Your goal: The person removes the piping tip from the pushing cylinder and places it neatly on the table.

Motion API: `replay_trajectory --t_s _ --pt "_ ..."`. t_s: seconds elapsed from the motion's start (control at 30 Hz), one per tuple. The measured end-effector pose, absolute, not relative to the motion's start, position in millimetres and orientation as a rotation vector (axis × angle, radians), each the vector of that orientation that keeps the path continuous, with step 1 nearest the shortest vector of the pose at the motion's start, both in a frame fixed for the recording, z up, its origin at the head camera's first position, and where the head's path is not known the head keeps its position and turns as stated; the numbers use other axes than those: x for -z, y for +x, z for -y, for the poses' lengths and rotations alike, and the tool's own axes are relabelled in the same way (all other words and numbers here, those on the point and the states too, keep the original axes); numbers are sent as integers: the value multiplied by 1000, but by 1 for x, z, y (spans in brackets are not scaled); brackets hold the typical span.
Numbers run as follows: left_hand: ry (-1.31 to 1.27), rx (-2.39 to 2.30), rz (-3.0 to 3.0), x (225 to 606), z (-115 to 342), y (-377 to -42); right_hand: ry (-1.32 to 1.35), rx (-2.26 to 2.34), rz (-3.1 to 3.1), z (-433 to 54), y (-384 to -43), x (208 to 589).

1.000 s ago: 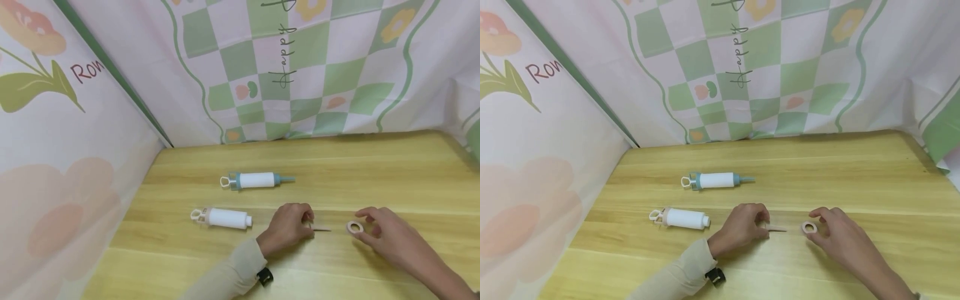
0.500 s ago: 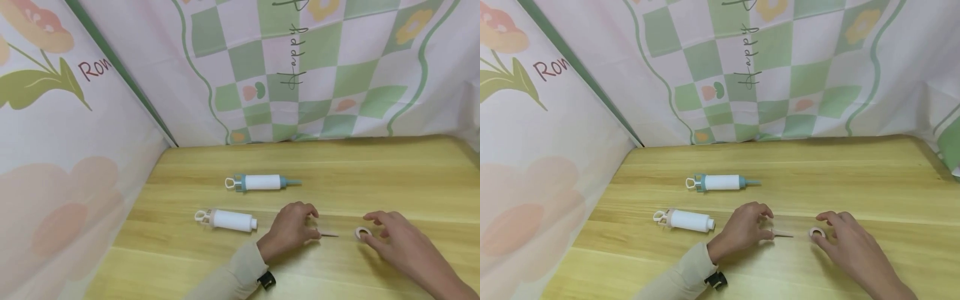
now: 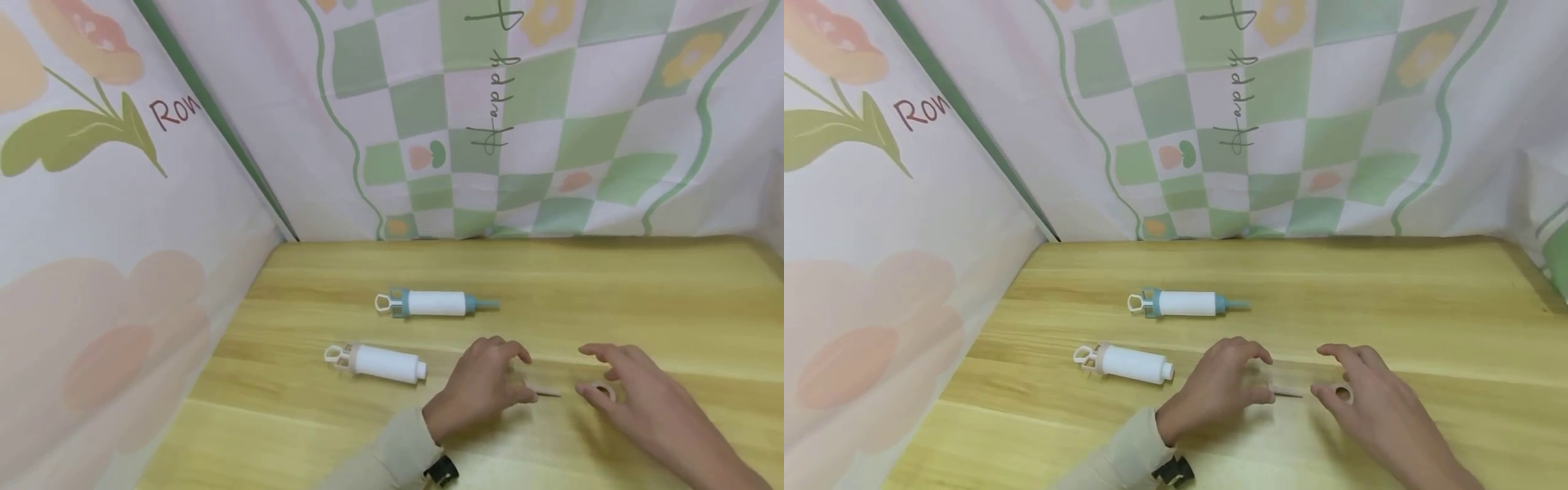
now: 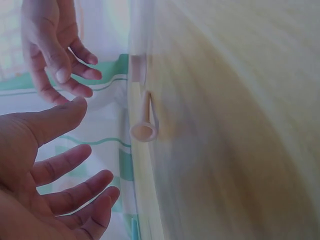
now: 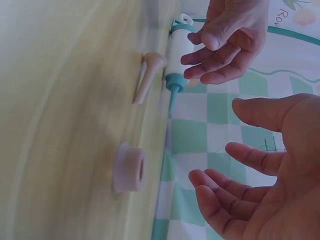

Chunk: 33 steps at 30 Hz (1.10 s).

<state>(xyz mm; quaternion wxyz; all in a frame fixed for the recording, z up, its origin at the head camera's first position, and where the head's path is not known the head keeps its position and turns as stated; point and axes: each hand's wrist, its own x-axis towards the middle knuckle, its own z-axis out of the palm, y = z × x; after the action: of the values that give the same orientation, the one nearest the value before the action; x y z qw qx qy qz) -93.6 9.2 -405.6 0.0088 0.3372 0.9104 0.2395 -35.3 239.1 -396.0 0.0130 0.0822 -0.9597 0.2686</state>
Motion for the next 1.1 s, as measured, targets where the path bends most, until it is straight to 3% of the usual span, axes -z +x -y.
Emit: replay_trajectory --t_s 0.5,1.1 --pt "963 -802 -2819 377 12 -92 415 -962 2809 -221 -55 390" --pt "740 -882 -2830 358 82 -117 406 -991 2851 -226 -68 382"
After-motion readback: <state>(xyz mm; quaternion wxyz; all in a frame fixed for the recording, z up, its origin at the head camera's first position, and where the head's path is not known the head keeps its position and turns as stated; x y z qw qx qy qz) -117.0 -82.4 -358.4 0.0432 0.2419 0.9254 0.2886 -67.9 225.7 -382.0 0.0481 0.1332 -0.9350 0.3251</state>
